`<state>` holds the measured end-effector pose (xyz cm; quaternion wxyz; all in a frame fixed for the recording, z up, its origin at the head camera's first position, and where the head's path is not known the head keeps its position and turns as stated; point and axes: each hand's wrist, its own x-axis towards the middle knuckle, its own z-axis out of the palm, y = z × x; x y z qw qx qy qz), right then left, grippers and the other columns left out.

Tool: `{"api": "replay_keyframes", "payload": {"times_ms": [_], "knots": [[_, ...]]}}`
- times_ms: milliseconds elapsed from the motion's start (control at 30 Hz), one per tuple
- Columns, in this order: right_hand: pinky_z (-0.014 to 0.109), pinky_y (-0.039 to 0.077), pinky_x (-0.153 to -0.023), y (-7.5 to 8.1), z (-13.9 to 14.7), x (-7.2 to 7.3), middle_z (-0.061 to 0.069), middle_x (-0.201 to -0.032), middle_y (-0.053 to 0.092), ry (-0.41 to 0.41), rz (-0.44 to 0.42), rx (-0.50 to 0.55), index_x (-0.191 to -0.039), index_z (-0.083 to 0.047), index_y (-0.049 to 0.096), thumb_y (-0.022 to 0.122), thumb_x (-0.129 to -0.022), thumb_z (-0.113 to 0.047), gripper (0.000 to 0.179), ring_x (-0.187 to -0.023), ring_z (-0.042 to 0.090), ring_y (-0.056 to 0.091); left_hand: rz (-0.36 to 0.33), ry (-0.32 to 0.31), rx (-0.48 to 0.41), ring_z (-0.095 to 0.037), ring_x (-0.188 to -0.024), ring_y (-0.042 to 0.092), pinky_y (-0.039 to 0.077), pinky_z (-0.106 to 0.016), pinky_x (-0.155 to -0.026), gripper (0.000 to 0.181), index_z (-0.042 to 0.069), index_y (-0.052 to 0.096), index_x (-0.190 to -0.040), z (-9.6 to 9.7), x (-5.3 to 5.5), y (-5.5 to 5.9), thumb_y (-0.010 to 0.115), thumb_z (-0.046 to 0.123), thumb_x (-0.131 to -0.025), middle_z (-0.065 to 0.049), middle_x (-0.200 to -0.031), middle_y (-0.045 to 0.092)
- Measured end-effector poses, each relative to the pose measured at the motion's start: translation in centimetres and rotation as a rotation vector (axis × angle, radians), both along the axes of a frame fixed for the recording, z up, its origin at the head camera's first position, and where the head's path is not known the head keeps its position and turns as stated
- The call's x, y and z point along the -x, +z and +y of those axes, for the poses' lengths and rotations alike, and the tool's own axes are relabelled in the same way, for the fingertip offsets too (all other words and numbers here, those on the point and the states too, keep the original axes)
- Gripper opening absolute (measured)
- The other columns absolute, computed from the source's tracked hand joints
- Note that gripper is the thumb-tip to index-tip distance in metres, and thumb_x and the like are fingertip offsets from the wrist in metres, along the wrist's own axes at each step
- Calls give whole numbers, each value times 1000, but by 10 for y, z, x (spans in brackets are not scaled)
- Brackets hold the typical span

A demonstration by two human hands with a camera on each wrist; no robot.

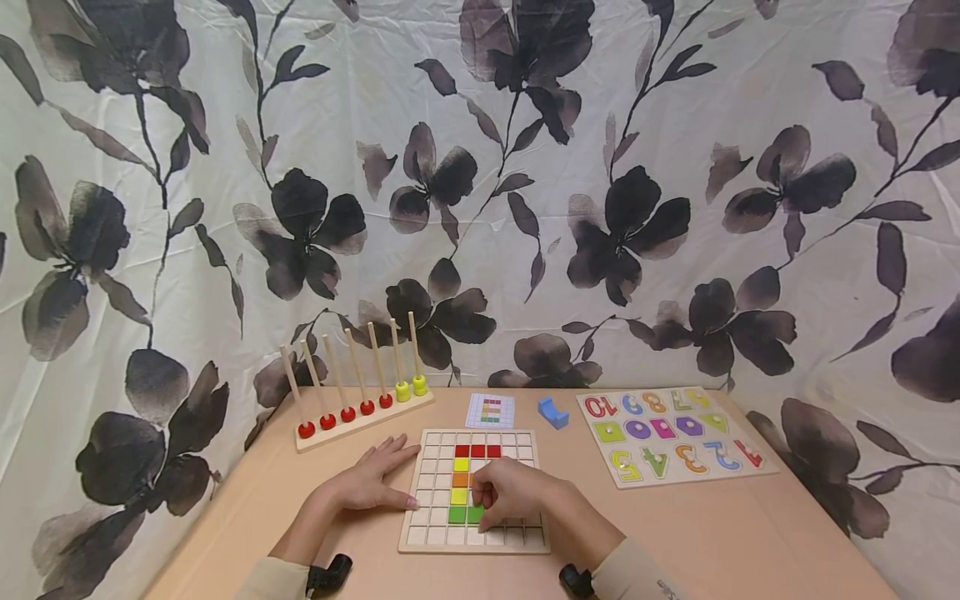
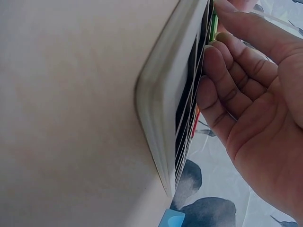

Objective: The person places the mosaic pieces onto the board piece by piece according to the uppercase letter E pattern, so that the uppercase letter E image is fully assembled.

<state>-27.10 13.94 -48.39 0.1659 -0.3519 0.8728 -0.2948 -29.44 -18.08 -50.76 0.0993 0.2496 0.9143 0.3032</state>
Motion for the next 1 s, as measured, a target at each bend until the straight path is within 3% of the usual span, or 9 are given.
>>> {"api": "replay_keyframes", "payload": {"times_ms": [367,1000], "knots": [[17,49,-66,7,12,1,-10,-80,63,-32,1,87,-102,-14,74,87,-85,-18,22,-75,3,56,-7,4,7,-46,-161,9,4,-65,-129,98,15,43,-160,0,1,0,83,56,-80,-23,-172,20],[23,53,-71,27,64,8,-3,-91,65,-237,81,166,-120,-15,74,83,-90,-22,32,-82,15,59,-4,0,17,-46,-161,9,5,-65,-129,99,15,42,-160,0,1,-1,83,57,-80,-23,-172,19]]}}
